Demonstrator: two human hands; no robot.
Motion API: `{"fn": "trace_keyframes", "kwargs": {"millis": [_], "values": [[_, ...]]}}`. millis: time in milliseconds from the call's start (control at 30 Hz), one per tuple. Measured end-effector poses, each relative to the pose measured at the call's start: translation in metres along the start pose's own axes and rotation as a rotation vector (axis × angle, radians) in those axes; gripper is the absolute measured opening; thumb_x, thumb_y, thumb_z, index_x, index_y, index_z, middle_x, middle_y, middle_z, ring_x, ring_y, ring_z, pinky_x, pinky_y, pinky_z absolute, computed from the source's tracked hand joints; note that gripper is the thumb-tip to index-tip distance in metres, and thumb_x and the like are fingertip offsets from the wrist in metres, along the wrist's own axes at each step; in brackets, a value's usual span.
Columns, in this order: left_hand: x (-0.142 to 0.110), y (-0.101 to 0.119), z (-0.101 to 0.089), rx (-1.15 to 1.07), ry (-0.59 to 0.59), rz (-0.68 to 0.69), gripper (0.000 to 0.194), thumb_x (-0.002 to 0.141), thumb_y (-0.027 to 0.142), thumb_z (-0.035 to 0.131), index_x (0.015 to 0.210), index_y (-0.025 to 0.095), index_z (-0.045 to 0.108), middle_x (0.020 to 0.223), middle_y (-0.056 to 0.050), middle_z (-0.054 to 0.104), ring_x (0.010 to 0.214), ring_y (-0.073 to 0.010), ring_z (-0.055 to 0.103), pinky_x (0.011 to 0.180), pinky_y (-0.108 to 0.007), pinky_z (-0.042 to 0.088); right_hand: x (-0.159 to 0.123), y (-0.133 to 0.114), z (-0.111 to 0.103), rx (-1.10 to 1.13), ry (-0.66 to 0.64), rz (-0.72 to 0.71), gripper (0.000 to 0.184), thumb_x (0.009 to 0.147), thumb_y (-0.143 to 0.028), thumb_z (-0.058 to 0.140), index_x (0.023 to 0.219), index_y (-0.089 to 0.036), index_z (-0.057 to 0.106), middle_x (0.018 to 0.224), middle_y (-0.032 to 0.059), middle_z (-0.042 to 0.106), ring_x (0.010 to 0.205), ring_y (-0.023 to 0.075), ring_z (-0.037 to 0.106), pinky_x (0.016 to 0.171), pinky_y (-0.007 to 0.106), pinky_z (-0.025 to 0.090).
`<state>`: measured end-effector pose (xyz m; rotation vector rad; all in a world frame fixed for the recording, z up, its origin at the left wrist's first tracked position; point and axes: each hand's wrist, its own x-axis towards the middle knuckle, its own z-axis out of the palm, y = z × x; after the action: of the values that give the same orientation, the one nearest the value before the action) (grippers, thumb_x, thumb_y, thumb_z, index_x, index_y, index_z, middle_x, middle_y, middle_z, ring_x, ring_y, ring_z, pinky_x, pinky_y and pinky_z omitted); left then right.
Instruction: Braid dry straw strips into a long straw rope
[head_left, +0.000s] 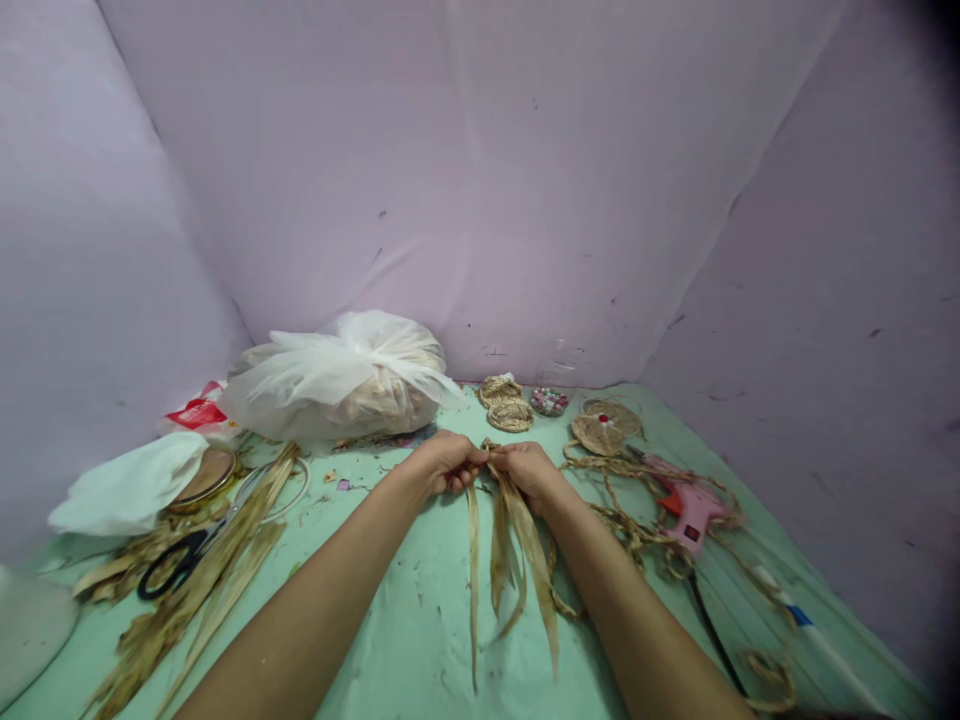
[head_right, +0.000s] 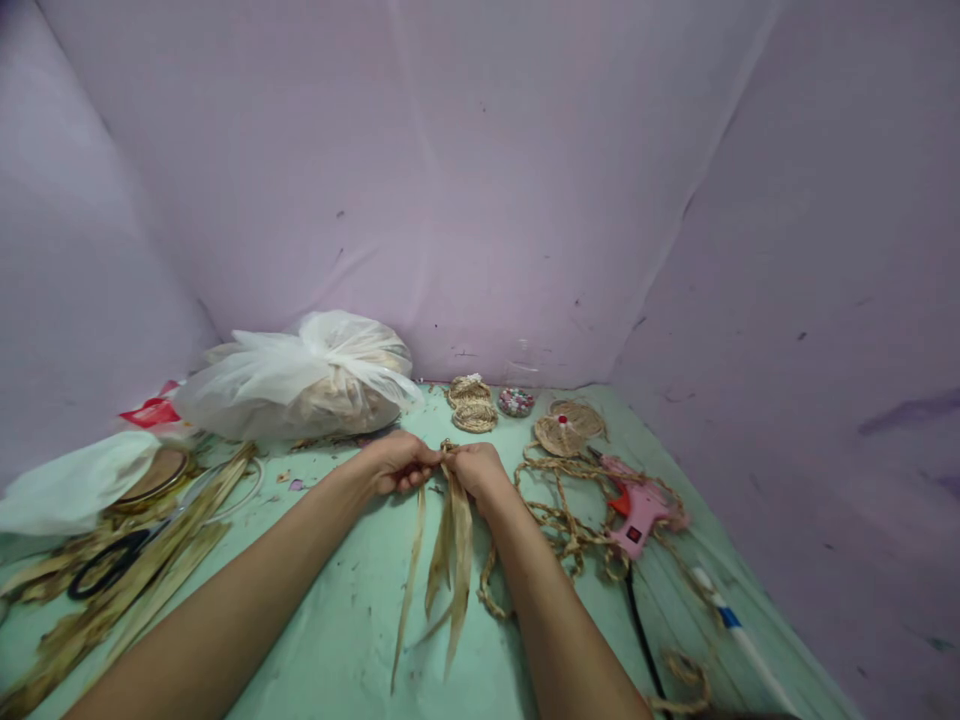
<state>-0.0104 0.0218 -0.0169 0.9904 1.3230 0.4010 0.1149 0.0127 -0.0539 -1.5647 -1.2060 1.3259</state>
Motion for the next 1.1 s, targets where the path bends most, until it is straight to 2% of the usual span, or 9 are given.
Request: {"fn": "trace_keyframes", "kwargs": {"millis": [133, 233, 433, 533, 700, 833, 1000, 1100], "values": [[-0.004, 0.000, 0.007, 0.092, 0.160, 0.053, 0.025, 0.061, 0.016, 0.059, 0.047, 0.015, 0.038, 0.033, 0.006, 0.032, 0.030, -0.0030, 0.026, 0.034, -0.017, 0.016, 0.000, 0.001, -0.001, -0.071, 0.022, -0.047, 0.008, 0.061, -0.017, 0.054, 0.055, -0.014, 0.060, 0.041, -0.0031, 0.049, 0.037, 0.0076, 0.038, 0.039, 0.019, 0.029], [-0.008, 0.001, 0.013, 0.126, 0.247, 0.083, 0.025, 0.057, 0.013, 0.060, 0.046, 0.015, 0.037, 0.031, 0.007, 0.028, 0.030, -0.0039, 0.025, 0.034, -0.018, 0.015, -0.001, -0.003, -0.007, -0.221, 0.001, -0.068, 0.011, 0.061, -0.018, 0.054, 0.056, -0.014, 0.062, 0.038, -0.0042, 0.045, 0.034, 0.0068, 0.035, 0.038, 0.019, 0.026], [-0.015, 0.004, 0.013, 0.158, 0.230, 0.112, 0.023, 0.057, 0.010, 0.056, 0.045, 0.015, 0.037, 0.030, 0.007, 0.026, 0.030, -0.0038, 0.022, 0.033, -0.019, 0.013, -0.001, -0.014, -0.017, -0.459, -0.061, -0.194, 0.014, 0.060, -0.018, 0.054, 0.046, -0.013, 0.056, 0.033, -0.0060, 0.035, 0.032, 0.0039, 0.028, 0.035, 0.018, 0.019], [-0.014, 0.004, 0.011, 0.167, 0.192, 0.118, 0.021, 0.058, 0.010, 0.054, 0.046, 0.015, 0.038, 0.032, 0.006, 0.028, 0.030, -0.0040, 0.022, 0.033, -0.019, 0.013, -0.002, -0.017, -0.017, -0.426, -0.085, -0.112, 0.018, 0.062, -0.017, 0.052, 0.045, -0.015, 0.050, 0.033, -0.0063, 0.032, 0.030, 0.0048, 0.028, 0.033, 0.018, 0.021], [-0.007, 0.000, 0.008, 0.157, 0.168, 0.125, 0.021, 0.059, 0.012, 0.053, 0.047, 0.016, 0.037, 0.032, 0.006, 0.028, 0.029, -0.0042, 0.021, 0.033, -0.020, 0.012, -0.009, -0.023, -0.014, -0.214, -0.145, -0.011, 0.024, 0.068, -0.020, 0.052, 0.045, -0.015, 0.044, 0.036, -0.0061, 0.036, 0.030, 0.0048, 0.031, 0.033, 0.018, 0.029], [-0.009, -0.001, 0.008, 0.165, 0.171, 0.148, 0.022, 0.060, 0.012, 0.054, 0.047, 0.016, 0.037, 0.031, 0.007, 0.025, 0.029, -0.0038, 0.019, 0.032, -0.020, 0.011, -0.011, -0.024, -0.009, -0.101, -0.056, 0.030, 0.026, 0.066, -0.019, 0.055, 0.044, -0.015, 0.042, 0.034, -0.0063, 0.035, 0.028, 0.0043, 0.029, 0.030, 0.018, 0.026], [-0.013, 0.000, 0.012, 0.208, 0.188, 0.149, 0.026, 0.062, 0.014, 0.056, 0.045, 0.016, 0.037, 0.030, 0.007, 0.025, 0.028, -0.0034, 0.020, 0.032, -0.019, 0.013, -0.010, -0.024, -0.004, -0.064, -0.002, 0.091, 0.028, 0.064, -0.015, 0.056, 0.042, -0.016, 0.039, 0.029, -0.0079, 0.032, 0.025, 0.0034, 0.025, 0.027, 0.017, 0.022], [-0.011, 0.000, 0.012, 0.259, 0.207, 0.153, 0.020, 0.062, 0.015, 0.054, 0.047, 0.015, 0.042, 0.032, 0.005, 0.033, 0.028, -0.0049, 0.025, 0.033, -0.019, 0.016, -0.010, -0.023, -0.003, -0.057, 0.017, 0.099, 0.029, 0.063, -0.014, 0.057, 0.042, -0.017, 0.038, 0.028, -0.0078, 0.032, 0.024, 0.0038, 0.025, 0.027, 0.017, 0.021]]}}
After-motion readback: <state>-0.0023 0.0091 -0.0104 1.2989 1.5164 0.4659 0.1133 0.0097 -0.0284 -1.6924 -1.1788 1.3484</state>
